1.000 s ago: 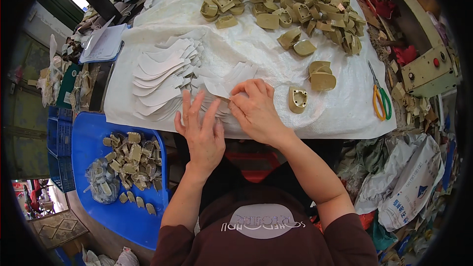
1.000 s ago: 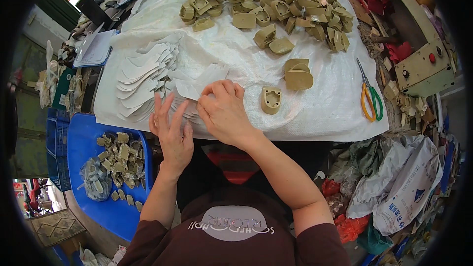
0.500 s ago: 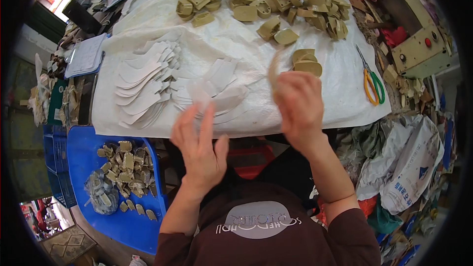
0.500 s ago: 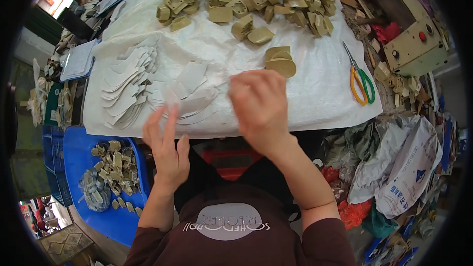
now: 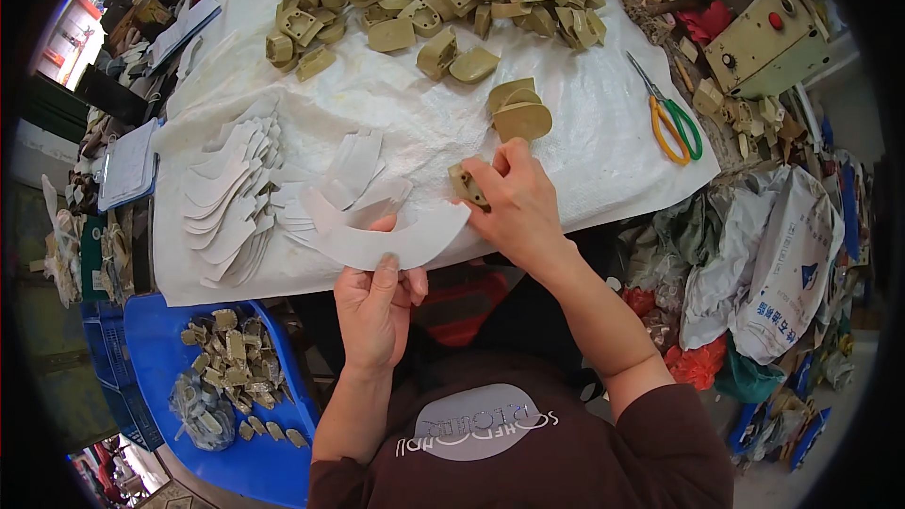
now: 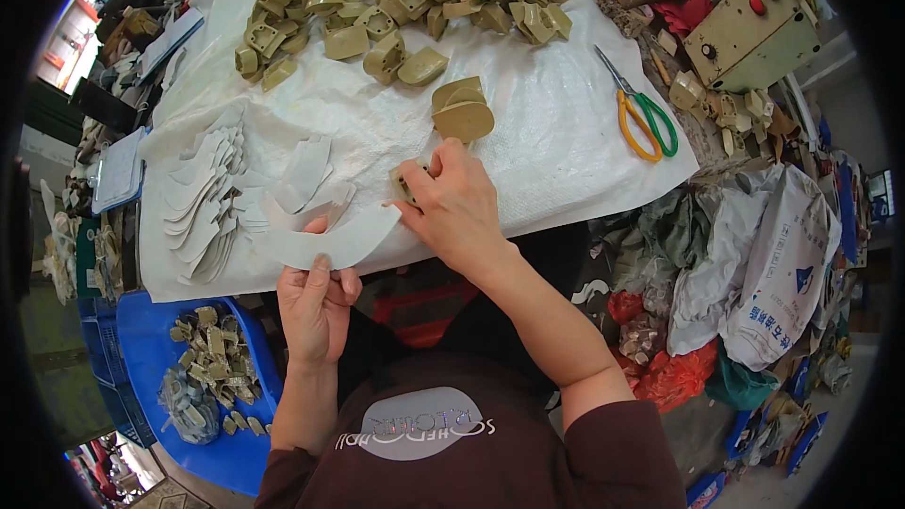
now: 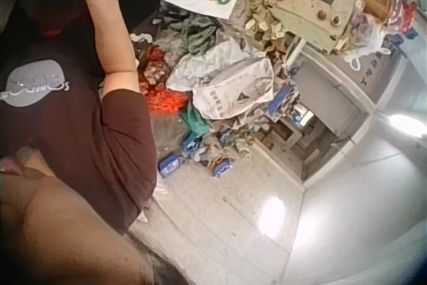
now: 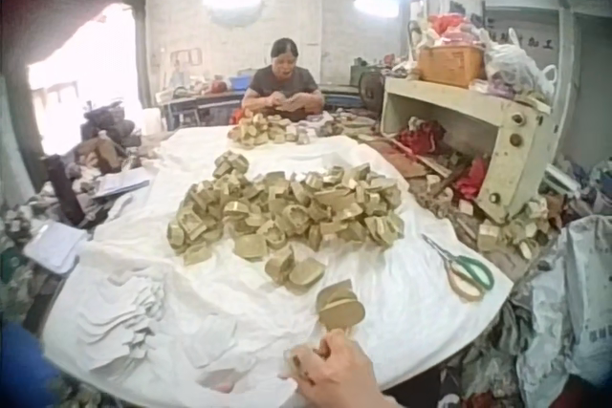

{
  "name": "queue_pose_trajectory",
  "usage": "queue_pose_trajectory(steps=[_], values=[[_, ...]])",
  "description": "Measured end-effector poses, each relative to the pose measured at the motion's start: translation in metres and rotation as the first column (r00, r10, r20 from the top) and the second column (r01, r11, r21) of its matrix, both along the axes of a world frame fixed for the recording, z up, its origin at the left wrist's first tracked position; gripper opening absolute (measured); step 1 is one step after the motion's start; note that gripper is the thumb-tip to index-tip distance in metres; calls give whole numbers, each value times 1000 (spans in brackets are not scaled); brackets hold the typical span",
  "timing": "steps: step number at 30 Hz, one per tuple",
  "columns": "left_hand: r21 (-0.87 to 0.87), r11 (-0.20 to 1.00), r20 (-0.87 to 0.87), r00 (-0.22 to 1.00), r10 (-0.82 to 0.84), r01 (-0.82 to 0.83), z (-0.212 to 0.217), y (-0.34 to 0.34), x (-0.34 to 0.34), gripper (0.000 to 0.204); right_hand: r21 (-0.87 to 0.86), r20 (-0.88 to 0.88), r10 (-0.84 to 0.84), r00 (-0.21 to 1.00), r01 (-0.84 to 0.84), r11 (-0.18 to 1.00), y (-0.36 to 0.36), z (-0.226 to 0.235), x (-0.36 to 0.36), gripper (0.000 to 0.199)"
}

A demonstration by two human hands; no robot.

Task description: The person repeatedly picks up a beige plastic shoe component and a white paper template, aligns the template to the component, and presses them together. The person occasionally uses scissors to trim the paper. The assembled units are placed into a blue bin.

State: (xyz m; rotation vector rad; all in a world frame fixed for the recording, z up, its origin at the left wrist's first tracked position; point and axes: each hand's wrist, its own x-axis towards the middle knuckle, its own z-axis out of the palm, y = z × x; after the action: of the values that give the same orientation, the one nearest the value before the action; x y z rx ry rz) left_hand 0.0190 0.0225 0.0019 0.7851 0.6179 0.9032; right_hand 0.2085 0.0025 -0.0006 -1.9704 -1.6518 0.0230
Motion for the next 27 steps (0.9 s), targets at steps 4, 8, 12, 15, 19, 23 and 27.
queue_pose_trajectory(steps=[4,8,12,15,19,23,27], values=[[-20,1000,59,998,0,1,2,0,0,39,248,-336,24,941,64,967,-20,-11,7,33],[-32,999,84,996,-29,32,-2,0,-5,42,324,-112,-73,991,106,940,-40,-12,17,35],[-12,999,53,998,-32,33,-3,-2,-10,40,278,-301,94,949,-7,961,-50,-17,25,33],[4,1000,62,998,15,-15,-1,-6,-7,37,429,-626,248,739,62,901,-59,2,9,40],[26,997,90,994,67,-70,1,-13,-1,35,585,-515,549,659,-198,786,-50,29,-14,46],[31,999,168,985,-36,31,13,-19,0,36,682,-307,578,756,-248,688,-34,20,-41,41],[16,999,129,991,-30,28,15,-23,-8,37,715,-233,581,780,-268,646,-30,14,-48,40]])
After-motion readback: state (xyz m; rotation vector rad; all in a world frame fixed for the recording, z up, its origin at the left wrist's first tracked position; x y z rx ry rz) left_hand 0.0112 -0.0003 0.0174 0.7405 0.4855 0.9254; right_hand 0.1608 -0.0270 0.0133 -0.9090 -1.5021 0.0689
